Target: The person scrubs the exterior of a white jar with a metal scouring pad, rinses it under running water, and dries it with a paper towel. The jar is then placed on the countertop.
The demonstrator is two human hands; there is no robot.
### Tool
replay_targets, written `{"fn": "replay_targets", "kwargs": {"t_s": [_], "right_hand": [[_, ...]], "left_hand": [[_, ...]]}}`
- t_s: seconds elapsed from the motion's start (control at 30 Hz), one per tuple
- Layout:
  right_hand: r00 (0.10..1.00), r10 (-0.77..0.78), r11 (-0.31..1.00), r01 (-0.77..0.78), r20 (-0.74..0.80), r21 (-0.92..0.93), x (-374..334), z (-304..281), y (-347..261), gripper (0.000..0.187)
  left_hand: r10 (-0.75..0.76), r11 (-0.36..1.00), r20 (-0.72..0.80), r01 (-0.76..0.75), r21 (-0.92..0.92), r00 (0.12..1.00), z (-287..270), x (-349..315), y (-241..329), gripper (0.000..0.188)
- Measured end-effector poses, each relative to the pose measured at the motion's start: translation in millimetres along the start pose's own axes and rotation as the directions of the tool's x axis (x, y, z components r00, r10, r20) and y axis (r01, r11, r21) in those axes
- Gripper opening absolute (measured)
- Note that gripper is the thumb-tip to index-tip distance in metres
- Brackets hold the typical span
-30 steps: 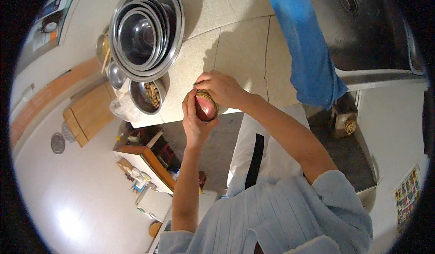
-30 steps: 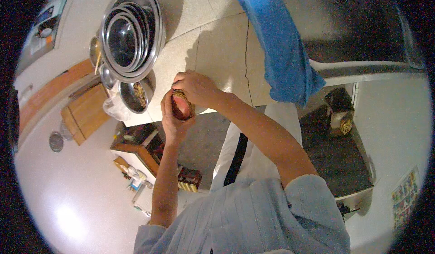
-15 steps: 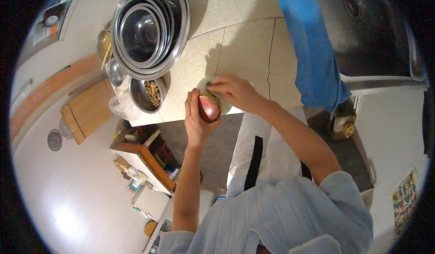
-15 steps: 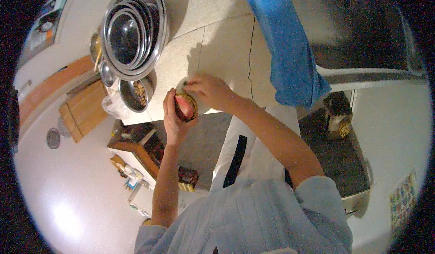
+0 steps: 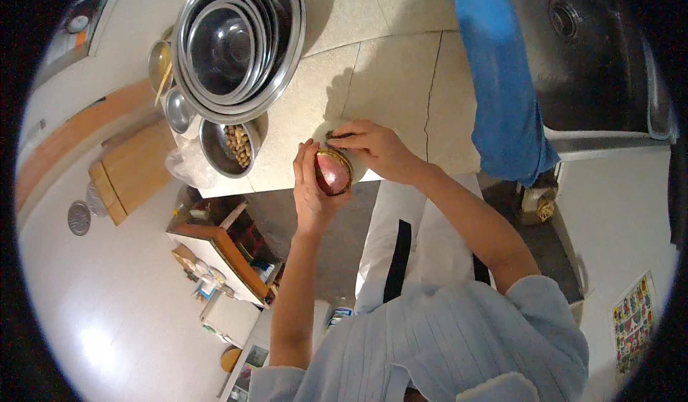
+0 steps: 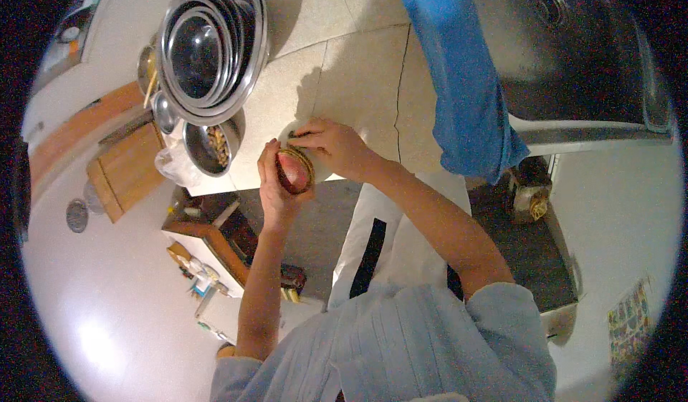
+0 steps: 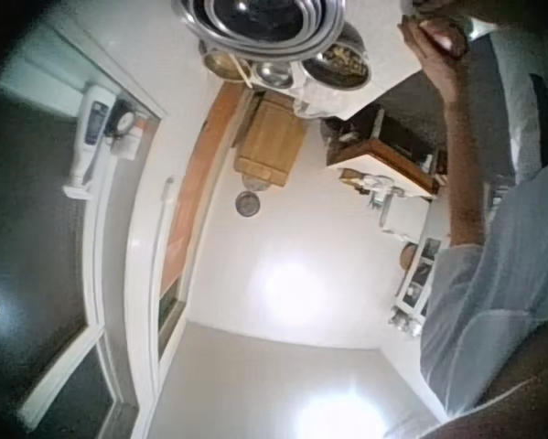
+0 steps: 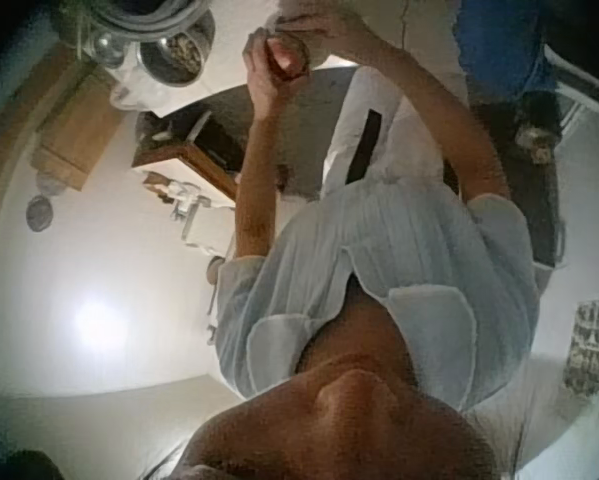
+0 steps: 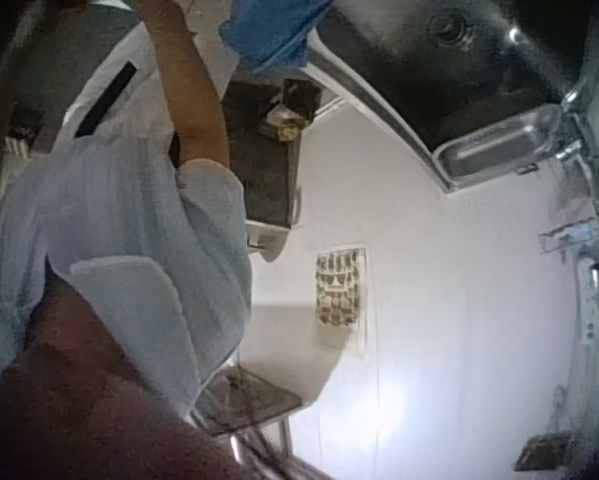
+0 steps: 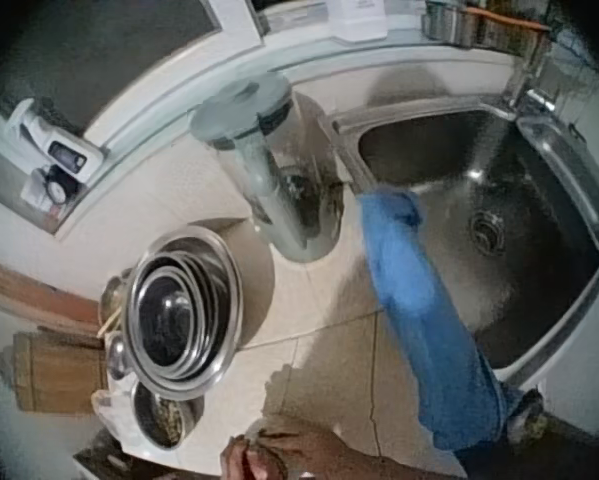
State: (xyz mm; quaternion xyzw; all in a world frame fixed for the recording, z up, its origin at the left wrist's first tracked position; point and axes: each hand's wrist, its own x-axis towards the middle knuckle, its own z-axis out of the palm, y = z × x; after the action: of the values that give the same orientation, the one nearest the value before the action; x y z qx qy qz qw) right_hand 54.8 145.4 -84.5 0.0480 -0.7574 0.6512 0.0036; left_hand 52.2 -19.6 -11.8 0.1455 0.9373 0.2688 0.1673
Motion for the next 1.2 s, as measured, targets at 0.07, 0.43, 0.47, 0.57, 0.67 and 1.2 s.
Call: {"fn": "replay_targets", "kwargs": {"t_s": [0.07, 0.43, 0.47, 0.57, 0.67, 1.2], "right_hand": [[0.999, -0.004, 0.998, 0.007, 0.036, -0.065, 6, 1, 0, 0.029], [0.989, -0.073, 0.995, 0.081, 0.129, -0.056, 17, -6, -5, 0.025], [0.98, -0.049, 0.992, 0.071, 0.195, -0.105, 28, -6, -7, 0.025], [0.951, -0.002, 0.981, 0.063, 0.31, -0.185, 45, -6, -9, 0.024], [0.966, 0.031, 0.996, -0.008, 0.257, -0.09, 23, -15, -12, 0.021], [0.906, 0.395, 0.909, -0.409, 0.15, 0.078, 23, 2, 52, 0.03]], "left_hand": [[-0.001, 1.0, 0.021, 0.001, -0.003, 1.0, -3, 5, 8, 0.099], [0.033, 0.997, 0.044, -0.036, 0.07, 0.998, -3, 3, 3, 0.104], [0.032, 0.998, 0.046, -0.034, 0.056, 0.998, -3, 5, 5, 0.104], [0.037, 0.998, 0.045, -0.039, 0.046, 0.998, -1, 6, 4, 0.106], [0.052, 0.997, 0.022, -0.054, 0.062, 0.998, 1, 4, -2, 0.108], [0.06, 0.998, 0.015, -0.061, 0.033, 0.998, 2, 4, -2, 0.105]]}}
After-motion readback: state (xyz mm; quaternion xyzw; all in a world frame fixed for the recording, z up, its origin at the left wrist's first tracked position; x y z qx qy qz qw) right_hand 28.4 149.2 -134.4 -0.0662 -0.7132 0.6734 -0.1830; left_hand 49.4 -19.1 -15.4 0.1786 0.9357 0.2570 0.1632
